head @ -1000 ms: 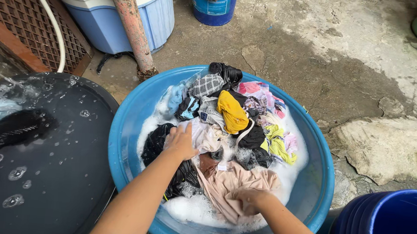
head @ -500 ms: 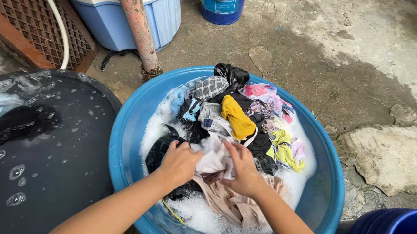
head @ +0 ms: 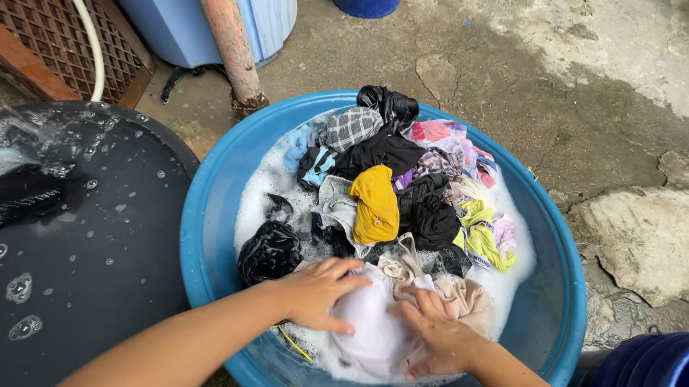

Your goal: The person turns on a water faucet to fill a basin, scrubs and washes clothes by hand in a soapy tub of water, and transfers the washed garments into the basin of water.

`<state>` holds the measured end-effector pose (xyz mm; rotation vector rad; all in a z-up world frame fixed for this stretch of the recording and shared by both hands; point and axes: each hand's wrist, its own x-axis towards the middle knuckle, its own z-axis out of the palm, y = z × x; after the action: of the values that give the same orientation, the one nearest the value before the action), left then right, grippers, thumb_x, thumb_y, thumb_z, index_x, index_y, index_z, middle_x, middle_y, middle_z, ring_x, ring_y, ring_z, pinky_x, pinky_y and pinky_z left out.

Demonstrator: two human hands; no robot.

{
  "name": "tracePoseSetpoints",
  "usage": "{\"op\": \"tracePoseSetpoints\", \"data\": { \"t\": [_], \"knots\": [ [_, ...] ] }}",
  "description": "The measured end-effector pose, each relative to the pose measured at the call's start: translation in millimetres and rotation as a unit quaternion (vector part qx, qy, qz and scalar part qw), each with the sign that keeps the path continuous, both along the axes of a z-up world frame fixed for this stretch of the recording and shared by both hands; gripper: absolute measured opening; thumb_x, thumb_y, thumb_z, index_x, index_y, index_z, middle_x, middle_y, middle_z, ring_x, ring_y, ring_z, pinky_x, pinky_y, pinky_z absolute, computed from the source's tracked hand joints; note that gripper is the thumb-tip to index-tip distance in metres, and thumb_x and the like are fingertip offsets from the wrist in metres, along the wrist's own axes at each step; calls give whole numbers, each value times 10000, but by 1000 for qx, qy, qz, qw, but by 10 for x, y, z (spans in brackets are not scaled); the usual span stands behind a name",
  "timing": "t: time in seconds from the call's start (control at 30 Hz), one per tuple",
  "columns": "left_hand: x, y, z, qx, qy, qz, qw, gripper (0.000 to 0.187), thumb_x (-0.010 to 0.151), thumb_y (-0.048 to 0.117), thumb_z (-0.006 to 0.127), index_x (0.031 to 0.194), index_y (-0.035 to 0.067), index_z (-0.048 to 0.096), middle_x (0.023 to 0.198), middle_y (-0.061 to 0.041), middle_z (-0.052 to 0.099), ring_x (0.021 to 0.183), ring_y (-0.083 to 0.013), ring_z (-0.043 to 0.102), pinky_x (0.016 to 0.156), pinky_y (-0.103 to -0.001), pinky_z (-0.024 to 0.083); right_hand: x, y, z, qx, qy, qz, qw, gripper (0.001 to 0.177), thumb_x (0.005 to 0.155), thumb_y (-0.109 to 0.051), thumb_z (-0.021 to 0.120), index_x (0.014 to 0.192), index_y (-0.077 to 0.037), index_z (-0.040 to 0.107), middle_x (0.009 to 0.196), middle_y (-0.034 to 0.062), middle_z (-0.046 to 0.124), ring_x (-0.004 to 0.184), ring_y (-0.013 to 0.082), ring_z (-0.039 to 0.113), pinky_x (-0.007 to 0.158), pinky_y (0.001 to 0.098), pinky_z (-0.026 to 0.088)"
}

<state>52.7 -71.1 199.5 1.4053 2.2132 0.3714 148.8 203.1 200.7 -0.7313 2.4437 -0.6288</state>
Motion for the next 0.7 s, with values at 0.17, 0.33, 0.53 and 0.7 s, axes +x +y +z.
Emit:
{"op": "tracePoseSetpoints", "data": {
  "t": [0.17, 0.33, 0.53, 0.7],
  "knots": [
    [159, 546, -745, -160, 24, 117, 980, 1237, 788, 785, 706, 1614, 238, -34, 1651, -206, 105, 1505, -450, 67, 1188, -599, 165, -121, -224, -486, 282, -197, -93, 934, 1578, 629, -767, 835, 1637, -157, -214, 1692, 229, -297, 1532, 458, -250, 1192, 728, 7],
    [69, 718, -1292, -152, 72, 160, 973, 1213, 803, 728, 651, 1668, 266, -62, 1659, -202, 217, 1532, -432, 186, 1125, -532, 354, -547, -130, -1350, 291, -219, -111, 925, 1493, 657, -739, 821, 1627, -155, -152, 1681, 221, -226, 1526, 445, -185, 1195, 706, 35],
    [-171, 802, -2306, -127, 24, 152, 980, 891, 1028, 604, 527, 1624, 272, -47, 1644, -244, 136, 1485, -475, 136, 1094, -629, 270, -708, 323, -1897, 351, -218, -173, 894, 1366, 699, -698, 800, 1611, -151, -58, 1665, 209, -120, 1516, 425, -88, 1199, 673, 77],
    [118, 787, -2161, -109, 38, 204, 972, 832, 939, 437, 567, 1603, 189, 131, 1617, -289, 175, 1479, -497, 184, 1146, -610, 223, -686, 401, -2014, 385, -230, -174, 877, 1262, 735, -663, 783, 1598, -148, 19, 1652, 199, -32, 1508, 408, -6, 1202, 645, 112]
  ]
}}
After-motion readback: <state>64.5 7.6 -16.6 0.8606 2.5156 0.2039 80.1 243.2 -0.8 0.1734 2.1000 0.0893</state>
